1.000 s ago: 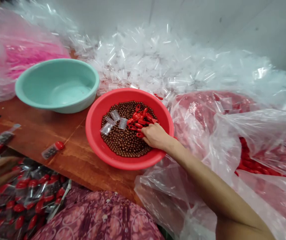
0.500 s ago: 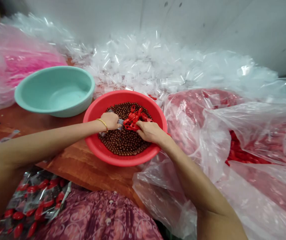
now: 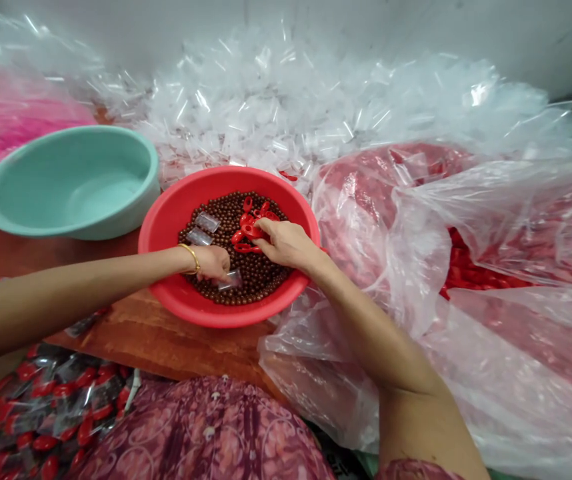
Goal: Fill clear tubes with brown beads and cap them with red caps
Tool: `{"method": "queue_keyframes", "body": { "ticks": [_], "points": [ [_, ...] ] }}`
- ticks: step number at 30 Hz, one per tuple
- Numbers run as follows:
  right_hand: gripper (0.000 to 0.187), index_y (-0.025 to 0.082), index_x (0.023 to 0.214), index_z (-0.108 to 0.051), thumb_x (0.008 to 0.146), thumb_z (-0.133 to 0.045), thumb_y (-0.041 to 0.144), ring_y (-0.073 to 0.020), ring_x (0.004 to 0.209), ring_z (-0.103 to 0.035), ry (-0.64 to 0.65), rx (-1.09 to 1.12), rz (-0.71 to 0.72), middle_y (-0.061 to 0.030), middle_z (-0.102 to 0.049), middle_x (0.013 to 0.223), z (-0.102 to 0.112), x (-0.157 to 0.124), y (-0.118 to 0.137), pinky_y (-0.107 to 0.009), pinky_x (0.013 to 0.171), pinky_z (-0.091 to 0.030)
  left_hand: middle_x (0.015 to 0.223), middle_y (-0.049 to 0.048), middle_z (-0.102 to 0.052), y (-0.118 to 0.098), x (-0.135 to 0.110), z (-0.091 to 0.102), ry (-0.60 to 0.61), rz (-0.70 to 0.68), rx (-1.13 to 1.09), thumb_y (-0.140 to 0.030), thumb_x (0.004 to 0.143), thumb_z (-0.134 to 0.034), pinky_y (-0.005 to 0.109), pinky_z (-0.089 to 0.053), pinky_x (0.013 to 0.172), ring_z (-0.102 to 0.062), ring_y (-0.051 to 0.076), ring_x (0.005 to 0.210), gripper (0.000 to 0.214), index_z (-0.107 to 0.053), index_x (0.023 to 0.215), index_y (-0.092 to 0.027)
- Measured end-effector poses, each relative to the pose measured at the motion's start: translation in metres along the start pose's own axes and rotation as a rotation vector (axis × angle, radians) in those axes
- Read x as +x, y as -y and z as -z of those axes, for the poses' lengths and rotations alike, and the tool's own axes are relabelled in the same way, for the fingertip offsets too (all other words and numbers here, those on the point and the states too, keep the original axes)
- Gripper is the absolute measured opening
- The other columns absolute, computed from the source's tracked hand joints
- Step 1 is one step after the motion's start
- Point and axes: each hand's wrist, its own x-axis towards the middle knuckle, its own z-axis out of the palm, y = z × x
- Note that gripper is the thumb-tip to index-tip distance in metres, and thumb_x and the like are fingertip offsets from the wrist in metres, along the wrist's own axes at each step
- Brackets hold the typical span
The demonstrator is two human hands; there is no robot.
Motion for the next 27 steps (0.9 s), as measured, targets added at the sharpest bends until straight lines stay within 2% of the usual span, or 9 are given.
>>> {"method": "queue_keyframes", "body": {
  "ticks": [2, 5, 9, 12, 15, 18, 21, 24, 27],
  "points": [
    [0.016, 0.017, 0.088, -0.054, 0.086, -0.045, 0.031, -0.0148, 0.067, -0.054, -0.043, 0.095, 0.030, -0.0039, -0.061, 0.078, 0.000, 0.000, -0.002, -0.025, 0.062, -0.035, 0.040, 0.0002, -0.049, -0.008, 0.015, -0.005, 0.019, -0.012, -0.109, -0.022, 0.070, -0.060, 0.026, -0.047, 0.052, -0.046, 0.012, 0.040, 0.025, -0.055, 0.046, -0.014],
    [0.013, 0.018, 0.084, -0.053, 0.084, -0.047, 0.030, -0.0136, 0.066, -0.052, -0.113, 0.245, 0.064, -0.0021, -0.059, 0.075, -0.001, 0.000, -0.005, -0.025, 0.061, -0.036, 0.043, 0.0009, -0.052, -0.021, 0.038, -0.011, -0.025, -0.066, -0.205, -0.023, 0.075, -0.057, 0.026, -0.047, 0.049, -0.049, 0.012, 0.040, 0.023, -0.058, 0.054, -0.012],
    [0.014, 0.018, 0.088, -0.054, 0.080, -0.051, 0.029, -0.0146, 0.072, -0.055, -0.250, 0.452, 0.071, -0.0029, -0.061, 0.081, -0.005, 0.001, -0.008, -0.027, 0.066, -0.041, 0.051, -0.0016, -0.055, -0.030, 0.061, -0.019, -0.146, -0.165, -0.351, -0.026, 0.083, -0.052, 0.023, -0.048, 0.053, -0.053, 0.011, 0.046, 0.019, -0.063, 0.087, -0.011],
    [0.018, 0.020, 0.092, -0.053, 0.079, -0.053, 0.032, -0.0143, 0.073, -0.055, -0.364, 0.666, 0.027, -0.0018, -0.061, 0.083, -0.006, 0.003, -0.010, -0.028, 0.065, -0.044, 0.059, -0.0015, -0.058, -0.028, 0.066, -0.018, -0.157, -0.277, -0.578, -0.022, 0.084, -0.054, 0.020, -0.048, 0.053, -0.056, 0.009, 0.050, 0.021, -0.059, 0.101, -0.012],
    [0.022, 0.022, 0.094, -0.051, 0.079, -0.054, 0.038, -0.0106, 0.056, -0.048, -0.417, 0.880, -0.072, 0.0019, -0.056, 0.072, -0.006, 0.004, -0.013, -0.025, 0.052, -0.040, 0.073, 0.0005, -0.064, -0.016, 0.061, -0.010, -0.170, -0.434, -0.815, -0.020, 0.077, -0.062, 0.019, -0.047, 0.056, -0.057, 0.007, 0.055, 0.026, -0.059, 0.103, -0.013],
    [0.029, 0.023, 0.094, -0.049, 0.076, -0.058, 0.043, -0.0081, 0.045, -0.040, -0.439, 0.992, -0.134, 0.0047, -0.051, 0.066, -0.004, 0.005, -0.014, -0.024, 0.044, -0.035, 0.086, 0.0025, -0.067, -0.001, 0.049, 0.000, -0.237, -0.594, -0.854, -0.020, 0.071, -0.068, 0.023, -0.049, 0.070, -0.060, 0.008, 0.069, 0.032, -0.060, 0.100, -0.012],
    [0.029, 0.022, 0.091, -0.050, 0.074, -0.061, 0.043, -0.0077, 0.045, -0.039, -0.430, 1.016, -0.117, 0.0047, -0.050, 0.065, -0.003, 0.006, -0.012, -0.024, 0.044, -0.034, 0.099, 0.0051, -0.067, 0.009, 0.032, 0.003, -0.253, -0.739, -0.866, -0.020, 0.068, -0.071, 0.029, -0.045, 0.089, -0.060, 0.012, 0.090, 0.035, -0.060, 0.100, -0.011],
    [0.029, 0.022, 0.092, -0.051, 0.073, -0.060, 0.042, -0.0091, 0.051, -0.044, -0.436, 1.004, -0.106, 0.0030, -0.054, 0.070, -0.002, 0.004, -0.009, -0.024, 0.047, -0.036, 0.108, 0.0076, -0.064, 0.013, 0.014, -0.001, -0.260, -0.789, -0.950, -0.020, 0.070, -0.070, 0.033, -0.041, 0.096, -0.059, 0.014, 0.100, 0.038, -0.057, 0.104, -0.012],
    [0.033, 0.021, 0.096, -0.052, 0.073, -0.060, 0.044, -0.0101, 0.057, -0.047, -0.423, 0.989, -0.118, 0.0015, -0.057, 0.076, -0.001, 0.000, -0.006, -0.024, 0.049, -0.037, 0.111, 0.0091, -0.063, 0.012, 0.002, -0.006, -0.257, -0.795, -1.037, -0.021, 0.073, -0.068, 0.033, -0.045, 0.092, -0.061, 0.014, 0.096, 0.040, -0.054, 0.110, -0.013]
  ]
}}
